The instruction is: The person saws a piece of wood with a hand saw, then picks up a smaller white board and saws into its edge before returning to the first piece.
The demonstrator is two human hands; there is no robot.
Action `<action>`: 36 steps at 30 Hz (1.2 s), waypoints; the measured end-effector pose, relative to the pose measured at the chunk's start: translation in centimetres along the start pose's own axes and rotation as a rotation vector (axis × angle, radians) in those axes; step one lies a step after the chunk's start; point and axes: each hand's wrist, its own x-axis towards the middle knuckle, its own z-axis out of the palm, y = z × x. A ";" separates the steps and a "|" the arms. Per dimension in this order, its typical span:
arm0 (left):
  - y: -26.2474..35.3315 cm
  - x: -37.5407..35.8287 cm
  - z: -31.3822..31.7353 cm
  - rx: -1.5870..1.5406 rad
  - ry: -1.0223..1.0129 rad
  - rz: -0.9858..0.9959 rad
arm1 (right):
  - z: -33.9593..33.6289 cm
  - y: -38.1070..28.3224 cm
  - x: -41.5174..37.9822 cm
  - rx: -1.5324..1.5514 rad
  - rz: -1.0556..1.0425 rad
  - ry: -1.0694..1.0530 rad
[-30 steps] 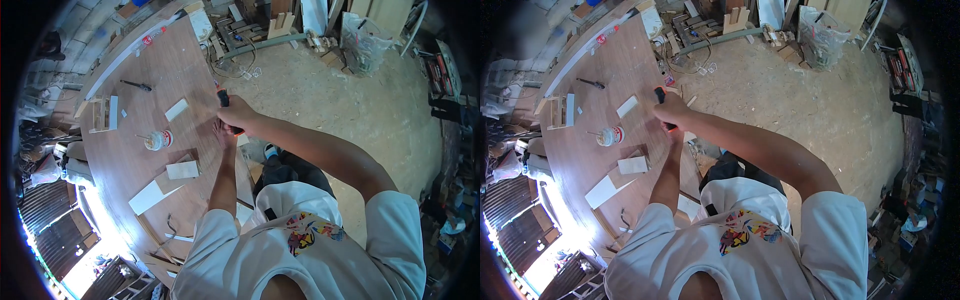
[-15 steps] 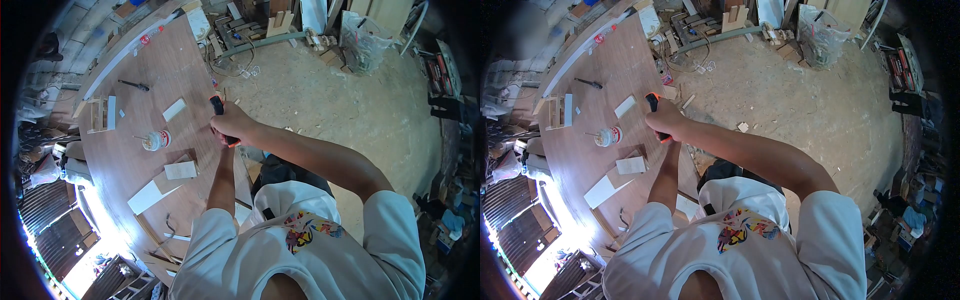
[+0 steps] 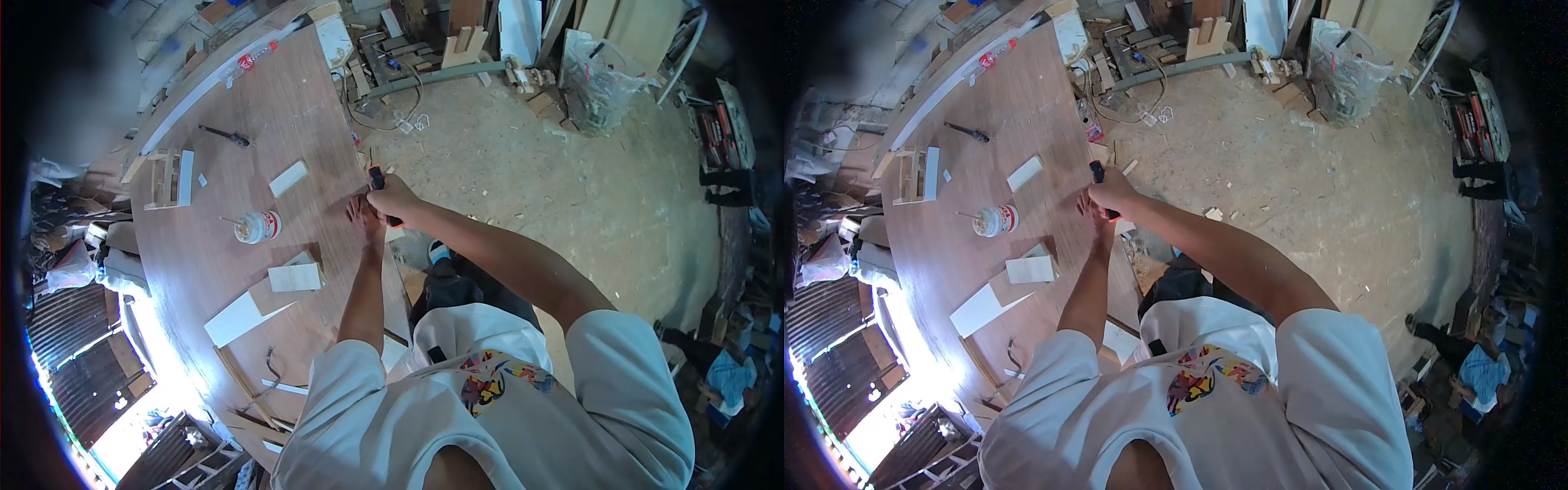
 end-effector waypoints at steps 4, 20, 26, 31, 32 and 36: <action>-3.2 -1.1 3.3 -0.289 0.087 -0.009 | 2.2 -2.6 -0.8 -0.051 0.006 0.023; 0.3 -0.2 -0.5 0.019 0.032 0.058 | 0.2 2.7 3.0 -0.003 -0.021 0.051; 0.6 -0.1 -1.2 0.013 -0.035 0.035 | 0.2 2.9 2.3 -0.101 -0.078 0.103; 0.8 0.0 -1.5 -0.012 -0.029 0.050 | -0.3 4.0 2.5 -0.071 -0.152 0.106; 0.8 -0.1 -1.3 -0.003 -0.019 0.047 | -0.4 4.2 2.4 -0.073 -0.175 0.110; 0.9 0.0 -1.4 0.014 -0.032 0.069 | 0.3 4.0 -1.6 -0.176 -0.262 0.248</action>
